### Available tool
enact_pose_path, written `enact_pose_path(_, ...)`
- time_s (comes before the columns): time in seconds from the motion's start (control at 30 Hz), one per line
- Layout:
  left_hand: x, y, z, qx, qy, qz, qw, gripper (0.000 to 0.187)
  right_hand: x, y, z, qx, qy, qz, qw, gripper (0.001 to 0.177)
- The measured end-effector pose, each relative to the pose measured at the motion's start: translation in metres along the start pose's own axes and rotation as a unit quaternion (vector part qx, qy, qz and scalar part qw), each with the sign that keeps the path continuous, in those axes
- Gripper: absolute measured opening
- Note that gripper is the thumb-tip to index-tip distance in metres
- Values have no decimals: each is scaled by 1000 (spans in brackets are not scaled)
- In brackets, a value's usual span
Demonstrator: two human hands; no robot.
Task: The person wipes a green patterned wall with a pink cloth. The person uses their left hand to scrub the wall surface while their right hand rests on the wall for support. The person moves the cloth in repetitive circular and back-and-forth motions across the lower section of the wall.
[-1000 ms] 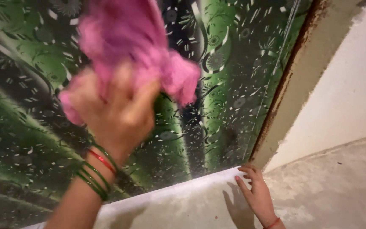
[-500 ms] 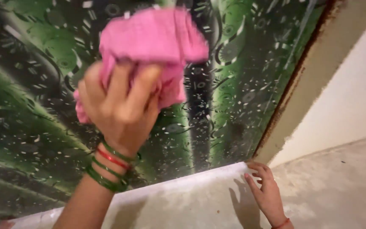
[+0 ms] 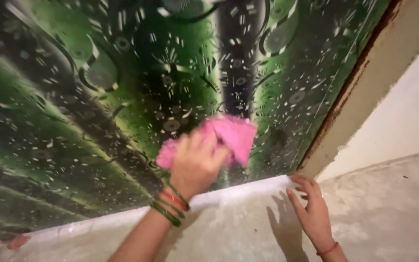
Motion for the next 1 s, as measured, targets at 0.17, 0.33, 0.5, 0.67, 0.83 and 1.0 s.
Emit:
enact_pose_path(0.17,84,36,63,81,-186,47,978,21,9,12,-2,9,-33,40,999,41)
enact_pose_path(0.33,60,15,8,98,-116,-32,988,19,12,25,-8,15,-46,52,998,61)
enact_pose_path(0.5,-12,-32,-43,20,94,-124,988,29,2,33,-3,2,-46,76,996,74)
enact_pose_path(0.67,34,-9,-6,12,-8,-36,999,35,-1,25,5,-4,-58,71,996,70)
enact_pose_path(0.83,87,13,21,106,-147,-22,983,35,13,24,-4,17,-53,56,997,62)
enact_pose_path(1.0,34,-24,-52,90,-40,-127,987,33,15,20,-10,7,-38,47,998,62)
Point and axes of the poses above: each hand's wrist, its own x-axis towards the middle knuckle, its own z-axis out of the back of the hand, y = z × x, the point moved 3 cm from there along x, towards the middle knuckle, and after that the axes turned 4 degrees about y, right-handed, at the moved point
